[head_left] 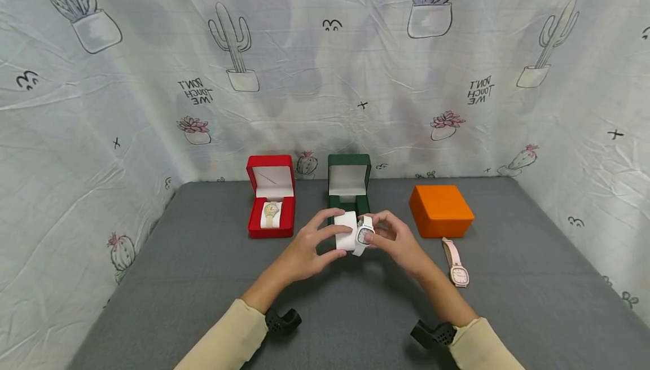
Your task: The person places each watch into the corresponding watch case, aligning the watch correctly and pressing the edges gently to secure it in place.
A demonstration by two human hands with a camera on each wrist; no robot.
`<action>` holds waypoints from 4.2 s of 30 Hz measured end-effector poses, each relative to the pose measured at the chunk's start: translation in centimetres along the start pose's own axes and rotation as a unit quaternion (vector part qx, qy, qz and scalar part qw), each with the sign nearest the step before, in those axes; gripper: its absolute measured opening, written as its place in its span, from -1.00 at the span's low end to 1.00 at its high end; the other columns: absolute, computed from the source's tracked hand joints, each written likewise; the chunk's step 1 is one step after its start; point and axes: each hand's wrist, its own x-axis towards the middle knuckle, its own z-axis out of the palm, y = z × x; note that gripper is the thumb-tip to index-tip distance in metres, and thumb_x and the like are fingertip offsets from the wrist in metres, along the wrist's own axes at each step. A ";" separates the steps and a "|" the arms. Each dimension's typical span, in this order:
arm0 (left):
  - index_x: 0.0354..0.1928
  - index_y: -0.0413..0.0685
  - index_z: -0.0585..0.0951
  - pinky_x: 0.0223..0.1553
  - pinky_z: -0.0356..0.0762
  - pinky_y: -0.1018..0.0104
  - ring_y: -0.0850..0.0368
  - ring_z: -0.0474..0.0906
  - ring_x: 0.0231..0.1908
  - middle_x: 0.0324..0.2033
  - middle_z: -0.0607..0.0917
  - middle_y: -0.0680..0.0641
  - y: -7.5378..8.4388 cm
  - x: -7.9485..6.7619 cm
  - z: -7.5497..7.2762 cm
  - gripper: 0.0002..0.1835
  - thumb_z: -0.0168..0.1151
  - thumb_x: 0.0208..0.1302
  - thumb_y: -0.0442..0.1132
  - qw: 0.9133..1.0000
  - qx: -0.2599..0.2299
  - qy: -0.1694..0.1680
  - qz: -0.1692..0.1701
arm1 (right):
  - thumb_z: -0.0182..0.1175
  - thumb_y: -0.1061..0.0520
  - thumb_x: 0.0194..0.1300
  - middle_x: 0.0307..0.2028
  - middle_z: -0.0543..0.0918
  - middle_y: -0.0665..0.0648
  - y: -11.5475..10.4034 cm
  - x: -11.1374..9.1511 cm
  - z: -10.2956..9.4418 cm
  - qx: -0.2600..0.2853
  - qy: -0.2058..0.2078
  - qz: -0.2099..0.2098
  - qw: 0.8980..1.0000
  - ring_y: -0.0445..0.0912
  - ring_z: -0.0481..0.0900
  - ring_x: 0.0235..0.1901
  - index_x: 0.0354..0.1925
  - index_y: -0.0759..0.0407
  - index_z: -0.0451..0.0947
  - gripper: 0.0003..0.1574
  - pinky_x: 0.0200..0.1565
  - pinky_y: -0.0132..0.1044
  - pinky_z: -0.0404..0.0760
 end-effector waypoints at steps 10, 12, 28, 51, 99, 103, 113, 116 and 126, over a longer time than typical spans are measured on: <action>0.08 0.08 0.61 0.11 0.59 0.17 0.10 0.33 0.26 0.29 0.37 -0.03 0.2 0.1 0.3 -0.50 0.49 0.04 -0.24 0.999 0.009 0.018 0.042 | 0.05 0.19 0.44 0.08 0.52 0.03 -0.1 -0.1 0.3 0.130 0.011 0.060 0.990 -0.13 0.56 -0.02 0.34 0.25 0.04 -0.37 0.00 -0.21 0.66; 0.07 0.08 0.62 0.13 0.58 0.17 0.10 0.32 0.27 0.29 0.37 -0.03 0.2 0.1 0.4 -0.50 0.50 0.03 -0.25 0.999 0.013 0.019 0.047 | 0.03 0.19 0.45 0.10 0.52 0.03 0.0 0.0 0.4 0.138 0.008 0.057 0.989 -0.14 0.56 0.00 0.38 0.27 0.02 -0.34 0.01 -0.19 0.66; 0.03 0.00 0.60 0.17 0.53 0.22 0.02 0.29 0.36 0.28 0.46 -0.04 0.6 0.1 0.4 -0.50 0.52 -0.02 -0.26 0.997 0.037 0.002 0.062 | 0.13 0.11 0.41 0.36 0.33 0.29 0.0 -0.2 1.0 0.089 0.030 0.071 0.993 -0.20 0.55 0.07 0.42 0.22 0.20 -0.30 0.01 -0.21 0.67; -0.04 -0.02 0.55 0.04 0.62 0.20 0.04 0.37 0.31 0.27 0.46 -0.03 0.7 -0.2 1.0 -0.52 0.52 -0.04 -0.35 0.997 -0.067 0.003 0.028 | 0.05 0.06 0.46 0.32 0.39 0.15 0.2 -0.1 0.6 0.089 -0.042 0.082 0.992 -0.20 0.53 0.11 0.43 0.25 0.16 -0.32 0.05 -0.17 0.65; 0.25 -0.12 0.32 -0.08 0.68 0.23 0.03 0.42 0.25 0.21 0.45 -0.08 -2.9 4.0 0.7 -0.28 0.45 0.04 -0.36 0.985 -0.128 -0.021 -0.114 | 0.32 0.11 0.24 0.35 0.39 0.22 0.5 3.3 -0.7 -0.095 0.036 0.051 0.993 0.16 0.46 0.27 0.38 0.09 0.30 -0.22 0.14 -0.03 0.58; 0.25 -0.10 0.33 -0.07 0.66 0.31 0.02 0.43 0.26 0.21 0.46 -0.08 -3.9 4.8 1.0 -0.28 0.44 0.05 -0.37 0.979 -0.144 -0.019 -0.143 | 0.29 0.12 0.27 0.32 0.43 0.22 0.6 4.0 -0.7 -0.127 0.052 0.052 0.989 0.14 0.49 0.24 0.34 0.10 0.36 -0.30 0.17 0.01 0.55; 0.24 -0.12 0.37 -0.04 0.66 0.18 0.00 0.42 0.26 0.20 0.48 -0.10 -5.4 6.5 1.3 -0.31 0.43 0.05 -0.42 0.973 -0.145 -0.011 -0.178 | 0.20 0.28 0.32 0.25 0.51 0.28 0.8 5.6 -0.1 -0.128 0.102 0.047 0.985 0.11 0.50 0.24 0.32 0.20 0.38 -0.39 0.18 -0.03 0.54; 0.25 -0.14 0.36 -0.03 0.65 0.24 0.01 0.41 0.27 0.20 0.47 -0.10 -5.8 6.7 1.4 -0.31 0.42 0.06 -0.43 0.973 -0.137 -0.014 -0.186 | 0.18 0.31 0.32 0.22 0.54 0.27 1.0 5.9 0.3 -0.127 0.119 0.051 0.983 0.09 0.52 0.23 0.30 0.20 0.40 -0.42 0.17 -0.05 0.55; 0.23 -0.09 0.37 -0.01 0.64 0.23 -0.02 0.39 0.31 0.23 0.46 -0.12 -6.9 6.4 1.7 -0.35 0.39 0.09 -0.44 0.963 -0.157 -0.019 -0.220 | 0.08 0.22 0.42 0.29 0.45 0.27 1.1 5.7 1.1 -0.093 0.126 0.053 0.986 0.10 0.47 0.26 0.35 0.26 0.30 -0.43 0.21 -0.09 0.53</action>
